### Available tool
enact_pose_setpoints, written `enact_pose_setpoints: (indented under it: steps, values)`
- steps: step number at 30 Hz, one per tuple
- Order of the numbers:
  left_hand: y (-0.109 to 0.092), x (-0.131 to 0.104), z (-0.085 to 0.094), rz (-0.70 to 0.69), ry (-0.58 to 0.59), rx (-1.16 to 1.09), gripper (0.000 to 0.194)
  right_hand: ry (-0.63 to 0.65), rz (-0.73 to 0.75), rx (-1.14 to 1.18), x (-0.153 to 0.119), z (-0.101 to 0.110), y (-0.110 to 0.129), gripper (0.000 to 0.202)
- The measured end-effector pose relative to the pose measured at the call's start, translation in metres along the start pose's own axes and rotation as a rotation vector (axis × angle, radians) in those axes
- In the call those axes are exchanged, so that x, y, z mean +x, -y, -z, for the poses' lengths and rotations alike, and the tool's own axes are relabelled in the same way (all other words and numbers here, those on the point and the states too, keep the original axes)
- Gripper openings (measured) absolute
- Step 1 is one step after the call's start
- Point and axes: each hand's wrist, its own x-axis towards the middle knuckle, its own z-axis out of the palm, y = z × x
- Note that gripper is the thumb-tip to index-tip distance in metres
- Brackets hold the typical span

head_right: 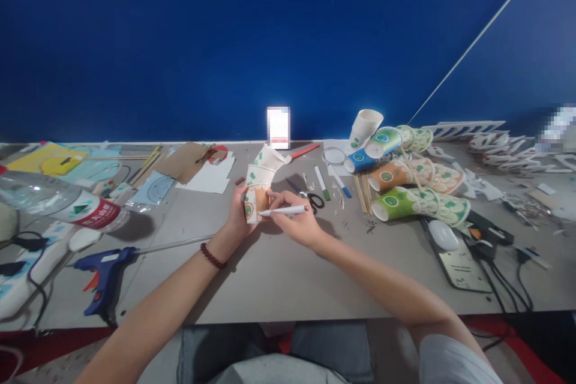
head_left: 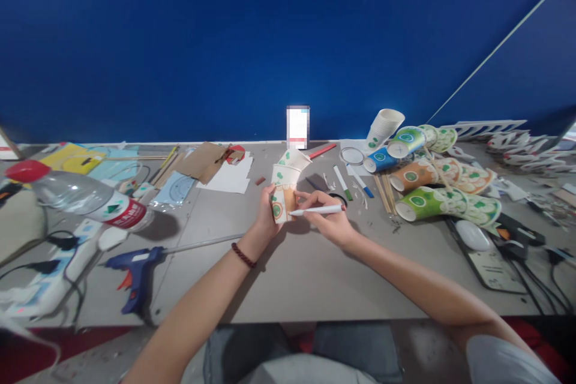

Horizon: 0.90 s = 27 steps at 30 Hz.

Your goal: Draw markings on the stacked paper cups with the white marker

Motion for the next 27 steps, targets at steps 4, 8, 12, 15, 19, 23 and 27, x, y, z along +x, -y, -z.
enact_pose_setpoints:
  steps: [4, 8, 12, 15, 19, 23, 27]
  values:
    - [0.001, 0.001, 0.003, -0.014, -0.006, -0.010, 0.027, -0.010, -0.008, -0.015, 0.000, 0.000, -0.002, 0.005]
    - [0.000, 0.001, 0.003, 0.027, 0.007, -0.013, 0.029, 0.028, -0.002, 0.003, 0.000, 0.001, -0.009, 0.008]
    - [0.000, 0.000, 0.002, 0.020, -0.009, -0.026, 0.029, 0.041, 0.003, 0.008, -0.001, 0.001, -0.010, 0.007]
    - [0.001, 0.001, 0.002, -0.016, 0.003, -0.022, 0.026, 0.007, -0.017, 0.005, -0.001, 0.000, -0.007, 0.006]
    - [0.001, 0.002, 0.004, -0.001, 0.010, 0.004, 0.030, 0.038, 0.008, -0.010, -0.001, 0.001, -0.006, 0.007]
    - [-0.001, -0.001, 0.002, 0.025, 0.005, 0.010, 0.032, 0.069, 0.034, -0.034, -0.001, 0.001, -0.006, 0.009]
    - [-0.002, -0.002, 0.000, 0.014, -0.006, 0.008, 0.030, 0.039, 0.010, 0.009, -0.002, 0.001, -0.008, 0.007]
